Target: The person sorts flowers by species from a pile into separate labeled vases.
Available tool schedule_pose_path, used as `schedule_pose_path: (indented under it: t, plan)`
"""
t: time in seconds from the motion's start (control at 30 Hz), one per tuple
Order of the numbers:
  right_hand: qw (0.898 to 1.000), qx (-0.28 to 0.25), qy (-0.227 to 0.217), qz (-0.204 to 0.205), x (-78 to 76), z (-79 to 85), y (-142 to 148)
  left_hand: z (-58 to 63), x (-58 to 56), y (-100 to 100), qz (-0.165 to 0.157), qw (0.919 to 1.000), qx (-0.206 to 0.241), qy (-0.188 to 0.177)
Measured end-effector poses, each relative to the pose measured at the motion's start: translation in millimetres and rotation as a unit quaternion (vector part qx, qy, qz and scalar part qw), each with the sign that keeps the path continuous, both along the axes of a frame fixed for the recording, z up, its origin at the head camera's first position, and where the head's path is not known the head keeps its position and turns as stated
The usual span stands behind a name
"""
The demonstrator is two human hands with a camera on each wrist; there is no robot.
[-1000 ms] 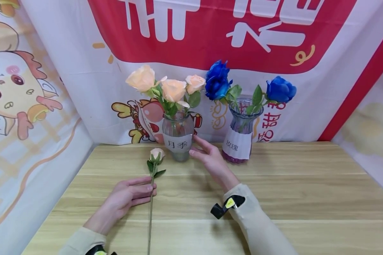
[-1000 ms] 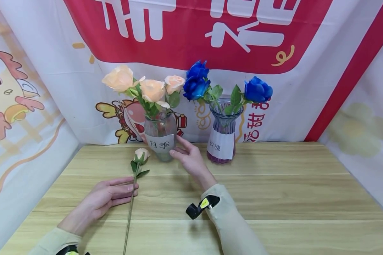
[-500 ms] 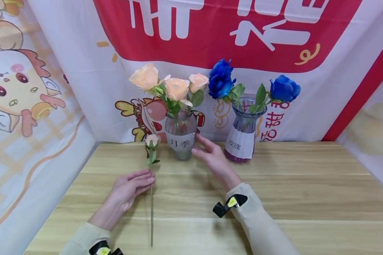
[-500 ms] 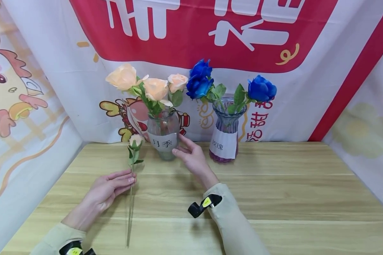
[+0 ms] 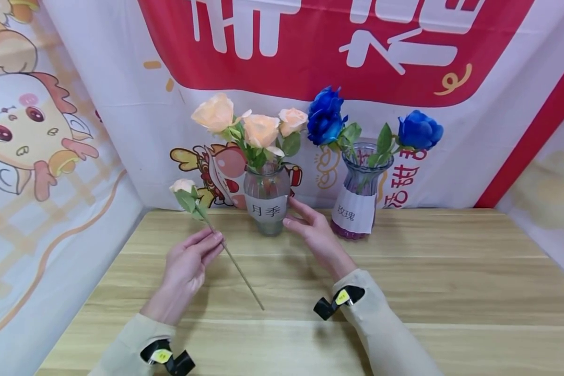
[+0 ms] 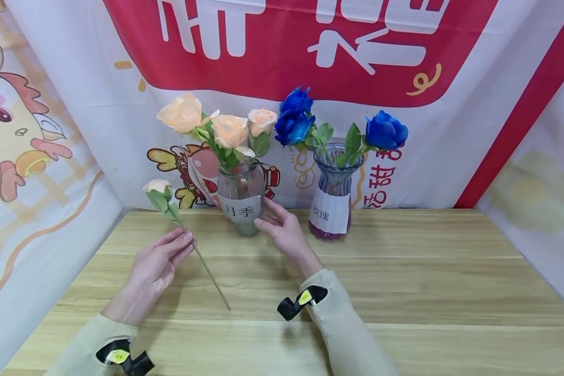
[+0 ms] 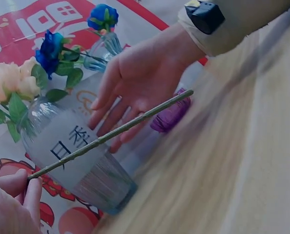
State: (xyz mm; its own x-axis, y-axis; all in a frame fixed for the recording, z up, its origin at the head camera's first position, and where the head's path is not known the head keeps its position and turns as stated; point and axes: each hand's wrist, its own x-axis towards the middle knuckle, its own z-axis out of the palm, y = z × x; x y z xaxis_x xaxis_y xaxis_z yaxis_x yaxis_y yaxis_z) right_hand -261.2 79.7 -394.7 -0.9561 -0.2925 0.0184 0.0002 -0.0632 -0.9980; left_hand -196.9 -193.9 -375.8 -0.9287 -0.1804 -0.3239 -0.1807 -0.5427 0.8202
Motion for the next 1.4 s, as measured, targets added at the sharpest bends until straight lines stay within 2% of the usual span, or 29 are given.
schedule_pose_path:
  t: [0.27, 0.53, 0.67, 0.77, 0.87, 1.07, 1.4]
  plan:
    - [1.0, 0.001, 0.003, 0.001, -0.8, -0.7, -2.3, 17.8, -8.1, 7.7, 0.052, 0.9971, 0.046, 0.031]
    - [1.0, 0.004, -0.001, -0.004, -0.3, -2.7, -1.3, 25.3, -22.1, 18.7, 0.106, 0.9851, 0.105, 0.085]
    - [1.0, 0.004, 0.001, -0.002, -0.7, -3.7, -0.9, 31.1, -30.1, 27.5, 0.142, 0.9736, 0.13, 0.123]
    - [1.0, 0.004, 0.001, -0.003, -0.9, -3.4, -0.5, 38.0, -35.0, 35.2, 0.171, 0.9596, 0.161, 0.155]
    - [1.0, 0.006, 0.006, -0.003, -1.6, -3.1, -0.2, 47.1, -39.2, 41.9, 0.187, 0.9492, 0.178, 0.18]
    - [1.0, 0.007, 0.007, -0.007, -4.0, -3.9, 0.1, 66.0, -46.4, 53.9, 0.21, 0.9332, 0.208, 0.204]
    - [1.0, 0.002, 0.007, -0.011, -3.5, -4.2, 0.6, 85.3, -55.4, 64.1, 0.267, 0.8996, 0.242, 0.247]
